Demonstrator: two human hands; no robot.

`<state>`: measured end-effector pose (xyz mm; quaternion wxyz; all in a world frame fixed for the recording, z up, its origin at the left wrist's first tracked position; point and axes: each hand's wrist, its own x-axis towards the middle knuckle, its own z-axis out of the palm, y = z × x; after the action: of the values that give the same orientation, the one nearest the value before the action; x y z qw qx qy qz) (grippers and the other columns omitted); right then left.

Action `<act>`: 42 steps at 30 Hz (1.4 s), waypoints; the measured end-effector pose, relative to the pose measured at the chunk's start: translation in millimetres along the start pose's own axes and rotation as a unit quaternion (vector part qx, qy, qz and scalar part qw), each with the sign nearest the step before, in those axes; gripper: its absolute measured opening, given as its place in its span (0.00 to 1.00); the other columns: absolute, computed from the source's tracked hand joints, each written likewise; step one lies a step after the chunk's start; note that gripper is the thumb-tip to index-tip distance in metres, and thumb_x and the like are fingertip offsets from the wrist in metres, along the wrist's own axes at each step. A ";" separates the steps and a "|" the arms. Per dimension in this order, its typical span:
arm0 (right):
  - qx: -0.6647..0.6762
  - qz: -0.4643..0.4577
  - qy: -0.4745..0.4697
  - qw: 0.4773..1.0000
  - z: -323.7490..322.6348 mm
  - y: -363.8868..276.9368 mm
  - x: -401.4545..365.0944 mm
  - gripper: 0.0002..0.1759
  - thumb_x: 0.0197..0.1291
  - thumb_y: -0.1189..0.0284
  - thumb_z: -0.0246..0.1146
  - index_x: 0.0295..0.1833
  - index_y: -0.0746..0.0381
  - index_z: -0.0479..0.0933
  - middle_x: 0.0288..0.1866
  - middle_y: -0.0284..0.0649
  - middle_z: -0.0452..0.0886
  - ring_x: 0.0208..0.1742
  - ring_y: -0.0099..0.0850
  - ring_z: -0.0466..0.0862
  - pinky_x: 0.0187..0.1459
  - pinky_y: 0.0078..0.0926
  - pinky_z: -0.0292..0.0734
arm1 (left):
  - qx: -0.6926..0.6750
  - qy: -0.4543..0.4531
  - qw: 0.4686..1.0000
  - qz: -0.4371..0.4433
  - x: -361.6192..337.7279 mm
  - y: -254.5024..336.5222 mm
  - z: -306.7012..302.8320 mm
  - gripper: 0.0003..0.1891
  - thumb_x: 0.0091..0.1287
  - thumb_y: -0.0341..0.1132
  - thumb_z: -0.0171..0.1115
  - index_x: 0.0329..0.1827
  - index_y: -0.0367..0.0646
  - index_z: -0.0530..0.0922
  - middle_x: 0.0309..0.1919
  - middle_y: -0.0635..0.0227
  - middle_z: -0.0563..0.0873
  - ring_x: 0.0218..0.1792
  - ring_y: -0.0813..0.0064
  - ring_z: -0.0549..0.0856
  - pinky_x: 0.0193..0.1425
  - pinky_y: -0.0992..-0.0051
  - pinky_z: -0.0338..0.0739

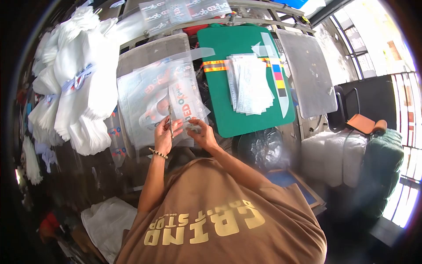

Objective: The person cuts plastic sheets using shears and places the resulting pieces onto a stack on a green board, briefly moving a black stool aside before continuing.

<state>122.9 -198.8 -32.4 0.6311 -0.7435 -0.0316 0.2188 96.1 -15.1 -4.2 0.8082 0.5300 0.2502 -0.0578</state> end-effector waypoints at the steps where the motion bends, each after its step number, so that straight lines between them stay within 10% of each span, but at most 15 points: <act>1: -0.001 0.001 0.009 1.000 -2.7 -0.3 -0.9 0.25 0.56 0.70 0.73 0.59 0.65 0.79 0.62 0.49 0.81 0.58 0.32 0.82 0.56 0.30 0.78 | 0.001 -0.009 1.000 -0.002 1.7 -4.2 -1.7 0.24 0.73 0.34 0.62 0.68 0.34 0.69 0.55 0.54 0.84 0.55 0.59 0.85 0.56 0.61 0.83; 3: 0.018 0.031 -0.006 0.999 -6.9 1.2 -3.8 0.25 0.56 0.70 0.72 0.59 0.65 0.79 0.62 0.48 0.81 0.57 0.32 0.82 0.58 0.31 0.76 | -0.004 -0.002 1.000 -0.015 4.9 -10.8 -2.9 0.34 0.72 0.32 0.63 0.75 0.29 0.57 0.54 0.50 0.84 0.55 0.59 0.86 0.55 0.62 0.85; 14: 0.023 -0.021 0.156 0.987 -121.7 -23.3 2.0 0.31 0.56 0.87 0.68 0.66 0.62 0.74 0.58 0.40 0.81 0.53 0.28 0.81 0.51 0.27 0.81 | 0.066 -0.007 0.998 -0.014 -3.4 -15.5 -8.2 0.30 0.70 0.34 0.67 0.72 0.33 0.65 0.53 0.59 0.84 0.52 0.65 0.86 0.53 0.67 0.86; 15: 0.007 -0.107 0.172 0.979 -144.5 -8.9 10.8 0.32 0.56 0.85 0.69 0.67 0.63 0.73 0.60 0.41 0.80 0.51 0.28 0.82 0.49 0.26 0.82 | 0.067 -0.009 0.998 -0.014 -4.7 -14.4 -9.0 0.30 0.70 0.34 0.67 0.72 0.33 0.65 0.53 0.59 0.84 0.52 0.65 0.86 0.53 0.67 0.86; 22: -0.215 0.039 0.165 0.962 -230.3 -6.0 30.5 0.41 0.41 0.69 0.78 0.67 0.57 0.76 0.60 0.54 0.79 0.54 0.44 0.83 0.57 0.38 0.79 | 0.089 -0.041 0.995 -0.036 -17.6 -12.1 -15.8 0.32 0.71 0.31 0.65 0.75 0.32 0.62 0.51 0.55 0.85 0.46 0.68 0.88 0.49 0.70 0.87; 27: -0.484 -0.014 0.373 0.791 -186.1 -36.5 23.2 0.35 0.41 0.61 0.81 0.59 0.50 0.82 0.70 0.60 0.64 0.68 0.62 0.64 0.63 0.56 0.68 | 0.137 -0.069 0.988 0.013 -50.0 9.5 -26.1 0.32 0.70 0.27 0.63 0.75 0.33 0.61 0.52 0.53 0.86 0.45 0.69 0.88 0.47 0.72 0.86; 28: -0.483 -0.029 0.392 0.783 -163.2 -51.5 26.3 0.31 0.42 0.62 0.81 0.56 0.52 0.82 0.58 0.55 0.76 0.69 0.53 0.67 0.63 0.49 0.69 | 0.137 -0.062 0.988 0.018 -49.6 9.2 -35.6 0.32 0.70 0.27 0.63 0.75 0.33 0.61 0.52 0.53 0.86 0.45 0.69 0.88 0.47 0.72 0.86; 31: -0.305 -0.219 0.224 0.899 -85.2 -32.0 58.1 0.24 0.46 0.62 0.79 0.48 0.60 0.84 0.47 0.45 0.83 0.51 0.45 0.81 0.52 0.42 0.77 | 0.210 0.031 0.966 0.147 -29.5 -3.6 -83.5 0.32 0.72 0.26 0.60 0.77 0.34 0.58 0.54 0.53 0.85 0.46 0.70 0.88 0.46 0.74 0.85; 37: -0.453 -0.026 -0.057 0.889 96.1 -79.5 87.9 0.64 0.44 0.33 0.70 0.71 0.75 0.60 0.69 0.58 0.65 0.65 0.52 0.73 0.65 0.44 0.70 | 0.287 0.188 0.921 0.185 14.3 3.2 -128.3 0.26 0.74 0.25 0.54 0.75 0.36 0.63 0.48 0.58 0.89 0.36 0.72 0.88 0.34 0.76 0.79; 42: -0.508 -0.118 0.041 0.852 124.0 -47.6 81.8 0.70 0.37 0.35 0.73 0.73 0.78 0.55 0.60 0.53 0.68 0.61 0.46 0.70 0.56 0.40 0.70 | 0.322 0.173 0.908 0.202 23.0 -18.9 -142.9 0.29 0.71 0.23 0.53 0.76 0.35 0.61 0.52 0.49 0.86 0.42 0.65 0.88 0.44 0.69 0.82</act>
<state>162.3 -48.0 -23.8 0.1874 -0.9595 -0.1998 0.0660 60.2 107.2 -75.3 0.5318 0.8025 0.2415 0.1220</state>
